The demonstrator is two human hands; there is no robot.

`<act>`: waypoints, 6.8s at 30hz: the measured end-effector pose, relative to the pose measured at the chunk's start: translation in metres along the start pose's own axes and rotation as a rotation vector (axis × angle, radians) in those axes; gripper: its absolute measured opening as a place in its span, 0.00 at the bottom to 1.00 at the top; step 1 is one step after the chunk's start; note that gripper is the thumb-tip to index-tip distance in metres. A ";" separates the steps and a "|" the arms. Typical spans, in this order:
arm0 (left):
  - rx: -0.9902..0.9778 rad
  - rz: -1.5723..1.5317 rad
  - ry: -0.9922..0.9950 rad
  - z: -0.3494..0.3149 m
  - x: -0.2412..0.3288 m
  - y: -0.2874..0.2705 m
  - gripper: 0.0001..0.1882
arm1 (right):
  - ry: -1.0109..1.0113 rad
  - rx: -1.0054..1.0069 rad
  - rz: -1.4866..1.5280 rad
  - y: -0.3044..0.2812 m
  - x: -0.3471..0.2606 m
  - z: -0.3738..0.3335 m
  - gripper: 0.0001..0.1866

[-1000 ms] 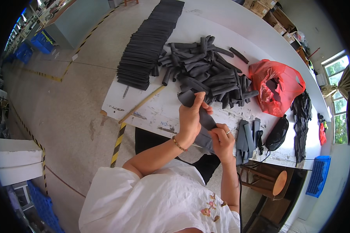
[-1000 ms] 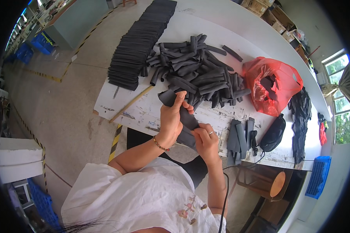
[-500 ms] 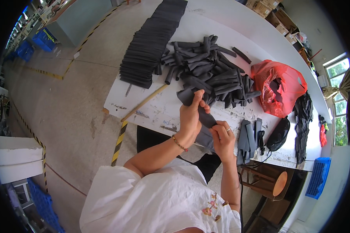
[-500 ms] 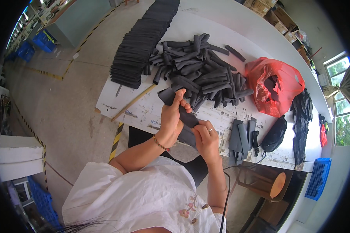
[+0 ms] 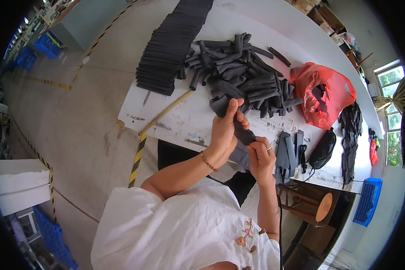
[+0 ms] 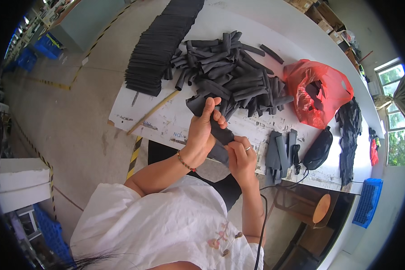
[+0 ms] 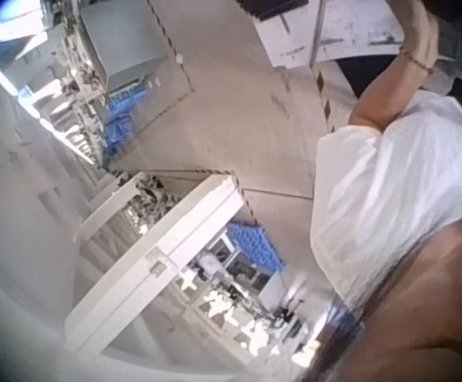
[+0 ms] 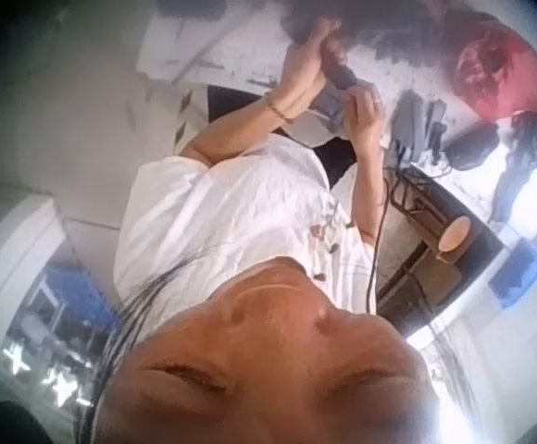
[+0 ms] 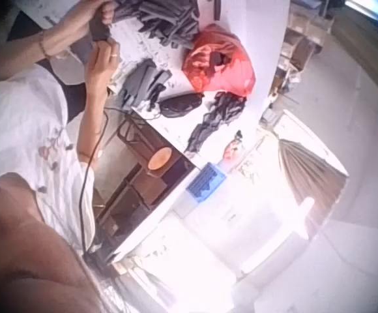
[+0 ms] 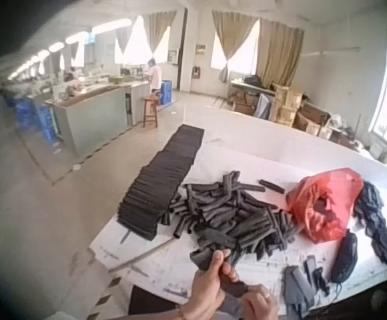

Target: Fitting black foam sleeves onto rectangular components at a workbench.

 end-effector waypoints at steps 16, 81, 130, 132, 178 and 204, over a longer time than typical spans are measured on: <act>0.053 -0.050 0.100 -0.003 0.018 0.008 0.21 | -0.040 -0.015 0.004 0.006 0.010 -0.005 0.10; -0.229 0.089 0.270 0.014 0.024 0.004 0.18 | 0.785 0.309 1.116 0.023 0.034 -0.021 0.19; -0.419 0.821 -0.338 -0.005 -0.041 -0.036 0.11 | 0.886 0.500 1.459 0.046 0.077 -0.043 0.09; -0.421 0.794 -0.342 -0.001 -0.039 -0.040 0.11 | 0.914 0.472 1.547 0.046 0.074 -0.042 0.09; -0.320 0.692 -0.137 0.026 -0.018 -0.058 0.08 | 0.880 0.222 1.268 0.061 0.062 -0.059 0.10; -0.321 0.613 -0.200 0.033 -0.011 -0.057 0.09 | 0.872 0.200 1.303 0.063 0.055 -0.054 0.11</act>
Point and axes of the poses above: each hand's wrist, its own z-axis towards the middle knuckle, its own y-axis out of the palm, x = y × z, the point moved 5 cm from there along z, towards the middle knuckle, and after that the axes turned 3 degrees about z, right-handed, at the moved point
